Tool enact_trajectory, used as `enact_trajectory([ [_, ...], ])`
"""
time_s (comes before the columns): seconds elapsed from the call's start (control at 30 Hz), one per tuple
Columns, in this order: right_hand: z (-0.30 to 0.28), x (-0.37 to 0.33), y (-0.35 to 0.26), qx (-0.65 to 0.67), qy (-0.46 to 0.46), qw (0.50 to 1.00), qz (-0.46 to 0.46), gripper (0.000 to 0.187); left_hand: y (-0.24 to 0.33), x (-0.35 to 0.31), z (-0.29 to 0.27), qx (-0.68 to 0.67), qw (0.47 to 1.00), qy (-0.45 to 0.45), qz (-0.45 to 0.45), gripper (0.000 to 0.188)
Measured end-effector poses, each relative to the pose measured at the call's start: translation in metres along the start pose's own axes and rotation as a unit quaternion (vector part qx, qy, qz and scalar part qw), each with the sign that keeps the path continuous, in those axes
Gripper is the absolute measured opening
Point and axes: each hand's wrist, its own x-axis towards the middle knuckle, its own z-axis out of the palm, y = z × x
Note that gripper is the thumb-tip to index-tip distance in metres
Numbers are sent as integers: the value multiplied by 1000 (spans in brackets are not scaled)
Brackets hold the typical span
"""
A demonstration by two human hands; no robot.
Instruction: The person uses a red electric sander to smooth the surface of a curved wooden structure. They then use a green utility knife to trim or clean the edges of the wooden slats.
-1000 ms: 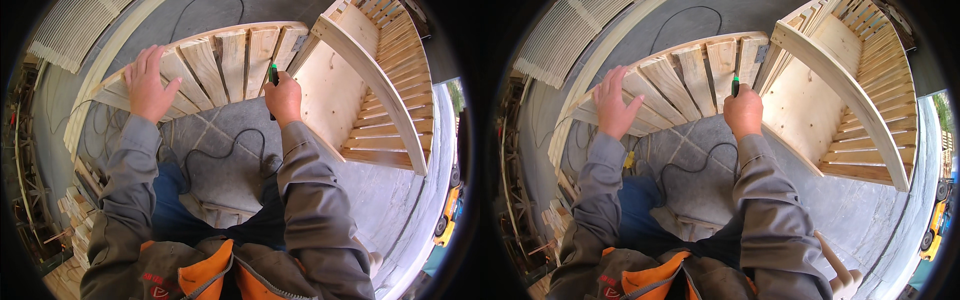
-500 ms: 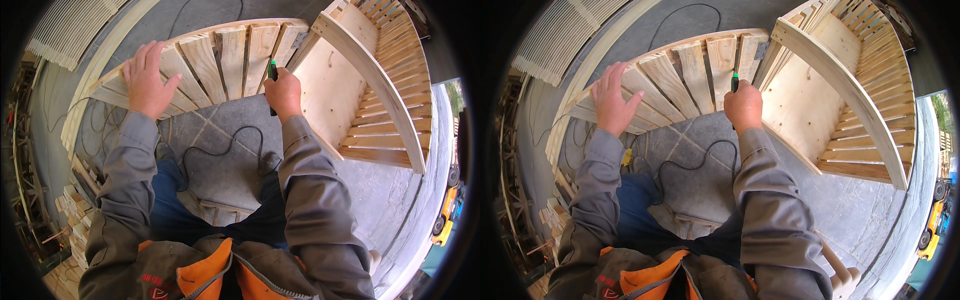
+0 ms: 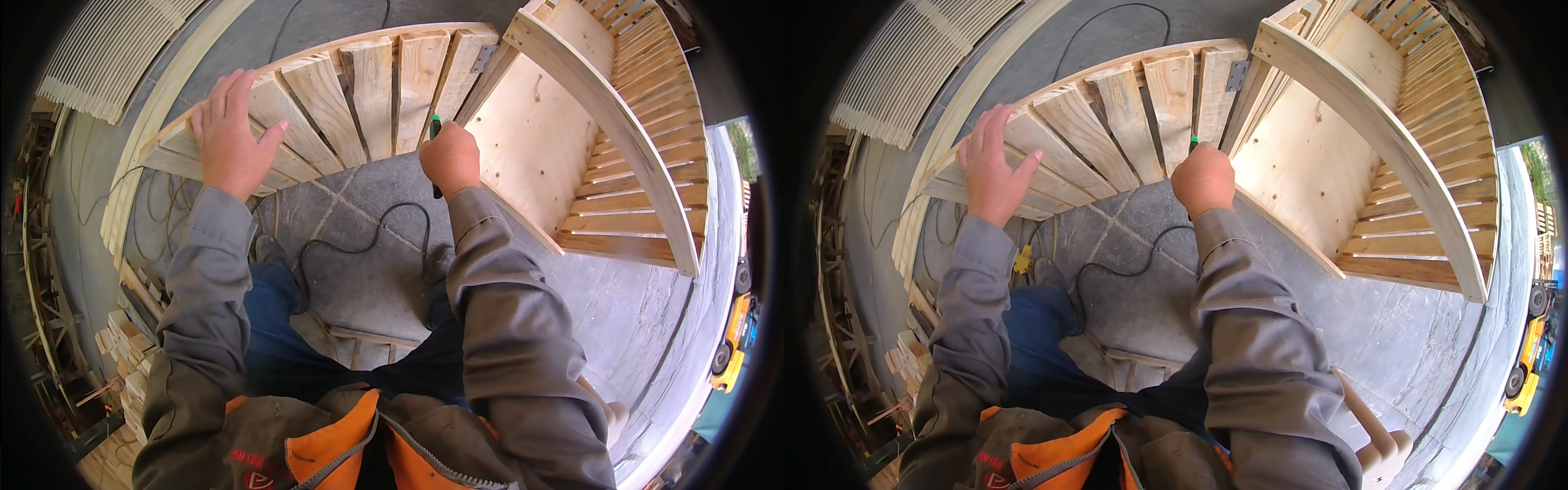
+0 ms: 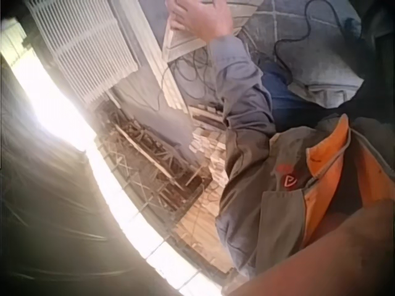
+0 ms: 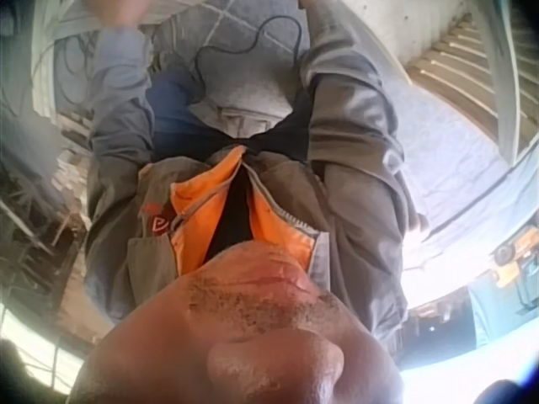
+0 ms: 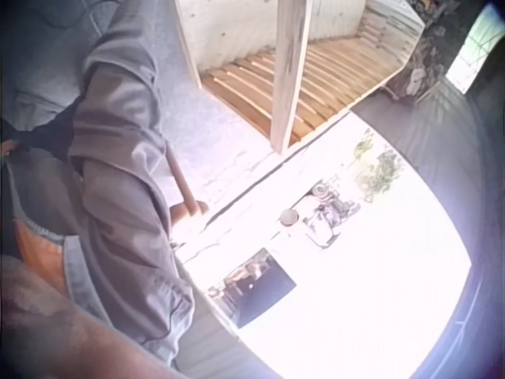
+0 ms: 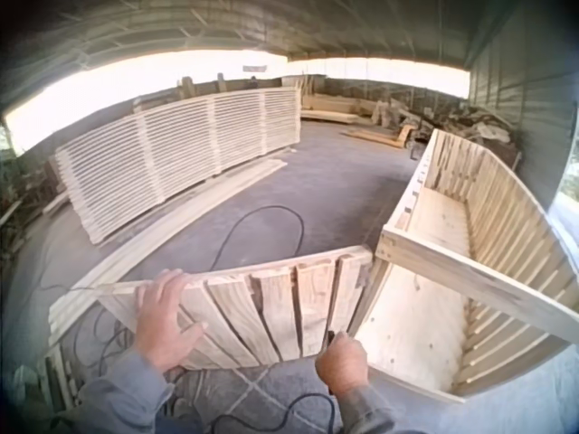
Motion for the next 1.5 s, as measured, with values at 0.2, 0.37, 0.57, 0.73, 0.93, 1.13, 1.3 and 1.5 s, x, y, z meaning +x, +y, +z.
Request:
enact_trajectory([
  [0.2, -17, -3, -12, 81, 68, 994, -32, 22, -3, -1, 0, 6, 1000, -1, 5, 74],
  [0.37, -20, -6, -13, 81, 81, 992, -46, 21, -1, -1, 0, 5, 1000, -6, -2, 74],
  [0.57, -16, -1, -9, 69, 78, 993, -63, 20, -3, -2, 1, 7, 1000, -5, 1, 74],
  [0.73, -12, 3, -6, 54, 67, 994, -60, 19, -3, -2, 2, 9, 1000, -5, 2, 75],
  [0.93, -2, 8, 3, 30, -13, 998, -47, 22, -2, -2, -2, 16, 1000, -9, -3, 75],
  [1.13, 21, 2, 7, 8, -37, 999, 4, 23, -2, -2, 1, -1, 1000, -5, 2, 75],
  [1.3, 9, 5, 0, 51, 20, 998, 13, 22, -3, -1, 2, 0, 1000, 2, 6, 74],
  [1.5, -7, -3, -13, 101, 75, 992, -23, 23, -4, -2, 3, 5, 1000, 1, 5, 74],
])
